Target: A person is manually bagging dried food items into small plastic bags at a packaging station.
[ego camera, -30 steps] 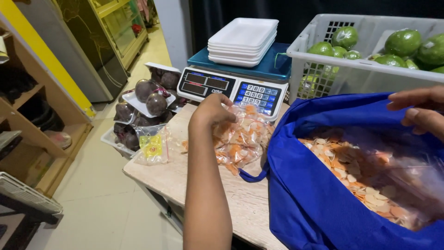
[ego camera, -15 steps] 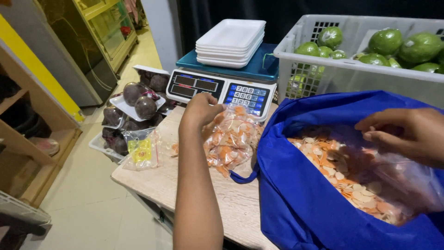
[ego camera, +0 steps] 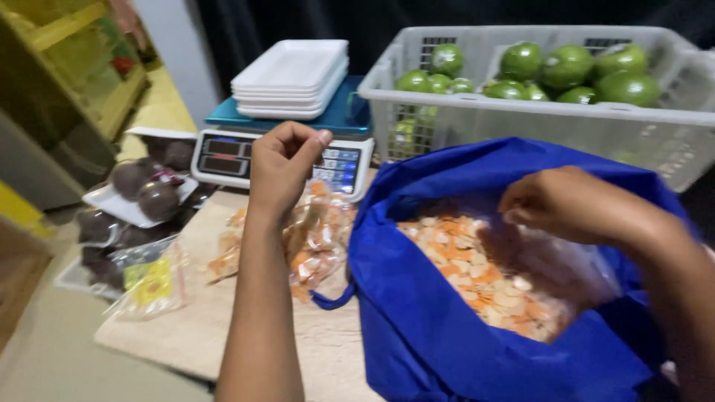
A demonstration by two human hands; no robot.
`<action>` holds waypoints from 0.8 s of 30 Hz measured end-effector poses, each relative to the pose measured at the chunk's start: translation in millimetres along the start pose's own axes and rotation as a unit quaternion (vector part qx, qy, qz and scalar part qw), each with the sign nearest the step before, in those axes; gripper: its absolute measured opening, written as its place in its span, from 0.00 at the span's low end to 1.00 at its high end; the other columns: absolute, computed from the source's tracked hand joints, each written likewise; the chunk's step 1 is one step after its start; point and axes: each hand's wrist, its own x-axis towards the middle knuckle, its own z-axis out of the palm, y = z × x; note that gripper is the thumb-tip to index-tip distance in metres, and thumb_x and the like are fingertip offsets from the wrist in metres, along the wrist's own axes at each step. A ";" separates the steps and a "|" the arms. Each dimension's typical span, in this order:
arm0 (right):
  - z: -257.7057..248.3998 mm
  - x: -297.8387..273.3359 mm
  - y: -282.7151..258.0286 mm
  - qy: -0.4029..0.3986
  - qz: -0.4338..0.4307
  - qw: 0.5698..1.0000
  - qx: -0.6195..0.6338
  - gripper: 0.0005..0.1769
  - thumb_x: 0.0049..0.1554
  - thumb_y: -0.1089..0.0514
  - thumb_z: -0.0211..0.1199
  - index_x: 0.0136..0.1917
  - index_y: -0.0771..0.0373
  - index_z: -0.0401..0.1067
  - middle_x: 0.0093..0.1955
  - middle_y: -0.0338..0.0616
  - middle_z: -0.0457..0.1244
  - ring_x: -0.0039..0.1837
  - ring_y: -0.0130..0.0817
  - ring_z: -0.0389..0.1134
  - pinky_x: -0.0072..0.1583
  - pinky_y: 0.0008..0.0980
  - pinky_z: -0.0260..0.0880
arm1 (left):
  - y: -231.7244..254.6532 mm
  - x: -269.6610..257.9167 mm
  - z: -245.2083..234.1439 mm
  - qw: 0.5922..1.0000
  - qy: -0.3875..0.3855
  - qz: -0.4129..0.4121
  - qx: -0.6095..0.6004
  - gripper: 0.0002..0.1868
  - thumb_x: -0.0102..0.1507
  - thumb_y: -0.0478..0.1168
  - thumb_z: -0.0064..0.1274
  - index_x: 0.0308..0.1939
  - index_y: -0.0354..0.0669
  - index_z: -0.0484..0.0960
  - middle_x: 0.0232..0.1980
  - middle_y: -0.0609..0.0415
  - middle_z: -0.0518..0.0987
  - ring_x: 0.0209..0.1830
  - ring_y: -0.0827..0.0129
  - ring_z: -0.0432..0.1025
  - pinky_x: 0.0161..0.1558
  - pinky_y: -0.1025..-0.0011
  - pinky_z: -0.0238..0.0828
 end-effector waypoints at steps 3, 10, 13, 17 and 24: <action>14.8 7.7 0.2 -0.007 -0.022 1.000 0.011 0.13 0.52 0.53 0.54 0.38 0.45 0.81 0.41 0.23 0.76 0.45 0.22 0.75 0.53 0.27 0.69 | 19.8 -20.8 40.0 0.994 -0.100 -0.014 -0.052 0.17 0.64 0.44 0.57 0.21 0.47 0.76 0.17 0.58 0.73 0.16 0.83 0.60 0.20 0.81 0.54; 46.6 29.4 -11.4 -0.025 0.028 0.999 0.009 0.22 0.52 0.44 0.66 0.59 0.49 0.78 0.51 0.49 0.73 0.58 0.50 0.74 0.57 0.50 0.75 | 11.1 -69.9 115.9 0.927 -0.368 -0.054 -0.038 0.03 0.56 0.36 0.60 0.33 0.41 0.86 0.25 0.46 0.83 0.23 0.69 0.75 0.25 0.71 0.75; 46.1 29.1 -8.8 -0.007 0.024 0.999 0.030 0.20 0.53 0.46 0.65 0.57 0.50 0.80 0.49 0.48 0.73 0.56 0.49 0.75 0.54 0.48 0.76 | -14.2 -75.2 130.4 0.928 -0.368 -0.026 0.055 0.04 0.56 0.38 0.60 0.33 0.45 0.87 0.26 0.48 0.84 0.26 0.67 0.75 0.29 0.69 0.73; 27.1 19.1 -10.1 0.021 -0.034 0.991 0.131 0.16 0.55 0.55 0.62 0.55 0.58 0.81 0.46 0.53 0.73 0.54 0.54 0.75 0.52 0.49 0.76 | -32.5 -76.5 137.8 0.945 -0.307 0.016 0.108 0.06 0.55 0.38 0.61 0.36 0.50 0.87 0.29 0.53 0.84 0.28 0.64 0.78 0.30 0.71 0.76; 0.7 -6.7 -16.5 0.001 -0.052 0.934 0.353 0.09 0.53 0.60 0.62 0.43 0.62 0.83 0.36 0.47 0.73 0.43 0.37 0.74 0.46 0.34 0.79 | -38.5 -76.9 142.5 0.965 -0.261 0.026 0.028 0.10 0.55 0.38 0.65 0.40 0.50 0.87 0.33 0.54 0.81 0.32 0.66 0.78 0.34 0.73 0.78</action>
